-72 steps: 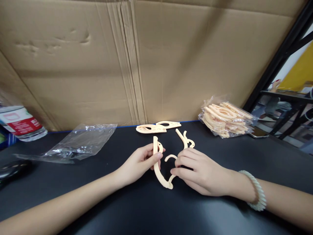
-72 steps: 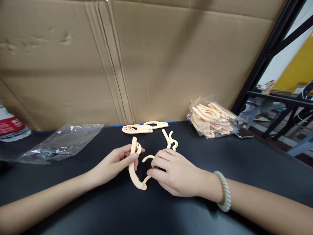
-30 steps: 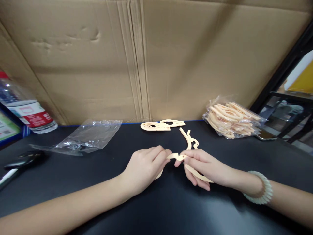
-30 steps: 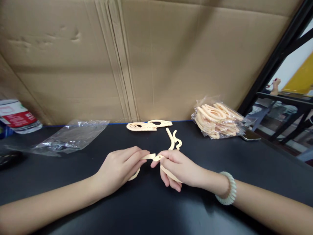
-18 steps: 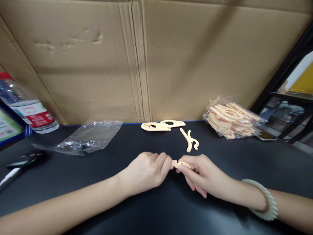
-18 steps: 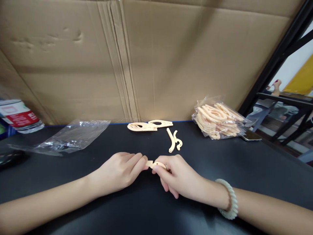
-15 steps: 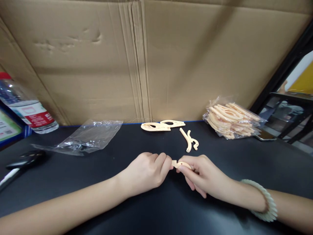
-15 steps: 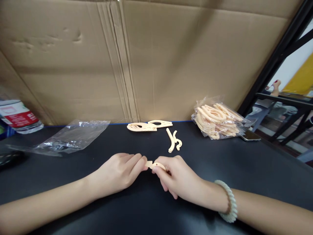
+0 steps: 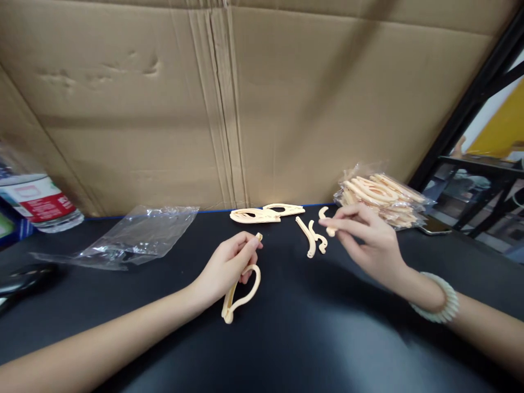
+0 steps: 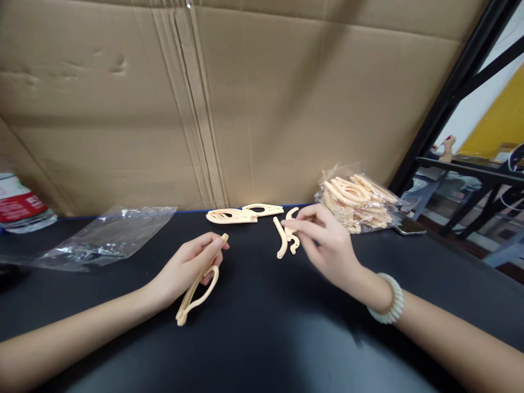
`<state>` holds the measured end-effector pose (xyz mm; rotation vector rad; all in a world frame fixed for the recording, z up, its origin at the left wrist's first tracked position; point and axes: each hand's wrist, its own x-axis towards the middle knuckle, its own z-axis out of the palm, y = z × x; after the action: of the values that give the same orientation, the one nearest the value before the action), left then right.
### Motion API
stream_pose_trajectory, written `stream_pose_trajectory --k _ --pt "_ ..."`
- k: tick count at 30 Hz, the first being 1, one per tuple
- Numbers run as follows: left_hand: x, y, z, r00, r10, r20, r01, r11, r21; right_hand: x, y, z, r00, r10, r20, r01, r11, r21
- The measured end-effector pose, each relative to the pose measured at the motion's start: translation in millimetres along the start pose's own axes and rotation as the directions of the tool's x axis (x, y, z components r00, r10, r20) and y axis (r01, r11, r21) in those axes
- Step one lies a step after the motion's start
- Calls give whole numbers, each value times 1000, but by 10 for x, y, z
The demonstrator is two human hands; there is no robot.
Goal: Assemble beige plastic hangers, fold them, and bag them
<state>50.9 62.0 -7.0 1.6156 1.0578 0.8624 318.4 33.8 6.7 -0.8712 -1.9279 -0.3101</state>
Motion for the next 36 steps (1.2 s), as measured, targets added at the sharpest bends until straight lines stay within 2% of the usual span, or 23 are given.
stream_pose_trajectory --k 2,3,5,7,9,12,15,17,19,21,24,26,28,33,36 --pt "3 -10 -10 1000 5 -7 -5 998 -64 -19 192 8 999 40 31 -39 999 -29" --pt "4 -12 -13 1000 4 -12 -5 996 -90 -41 275 27 993 70 100 -69 998 -16" --pt "4 -11 -18 1000 -1 -28 -3 990 -138 -96 396 78 954 152 260 -160 987 9" --pt "7 -8 -25 999 -4 -44 -4 983 -183 -146 454 127 899 242 366 -269 963 22" --pt "9 -8 -37 998 -4 -59 -9 973 -229 -176 463 157 864 312 395 -353 935 34" --pt "6 -12 -58 996 5 -92 -33 953 -300 -182 419 168 871 338 358 -375 926 39" --pt "-9 -7 -67 994 27 -105 -63 934 -352 -164 306 171 919 275 283 -297 954 39" --pt "-22 3 -61 996 46 -82 -72 934 -350 -152 182 178 952 166 256 -194 977 85" --pt "-31 13 -48 996 77 -39 -86 944 -318 -143 33 183 963 17 270 -55 989 135" --pt "-34 19 -35 995 103 -3 -100 955 -279 -140 -115 183 931 -131 339 77 983 168" --pt "-28 17 -22 994 107 28 -97 968 -230 -147 -272 171 838 -313 447 238 947 217" --pt "-19 15 -19 994 103 40 -93 975 -200 -154 -316 156 800 -388 457 330 922 205" --pt "-11 15 -18 994 100 50 -89 980 -179 -158 -325 140 791 -420 444 392 906 160" --pt "-7 19 -13 995 86 49 -77 983 -167 -145 -333 118 730 -443 521 439 887 139" --pt "-9 18 -9 995 86 53 -77 984 -161 -136 -365 122 712 -458 533 471 874 120"
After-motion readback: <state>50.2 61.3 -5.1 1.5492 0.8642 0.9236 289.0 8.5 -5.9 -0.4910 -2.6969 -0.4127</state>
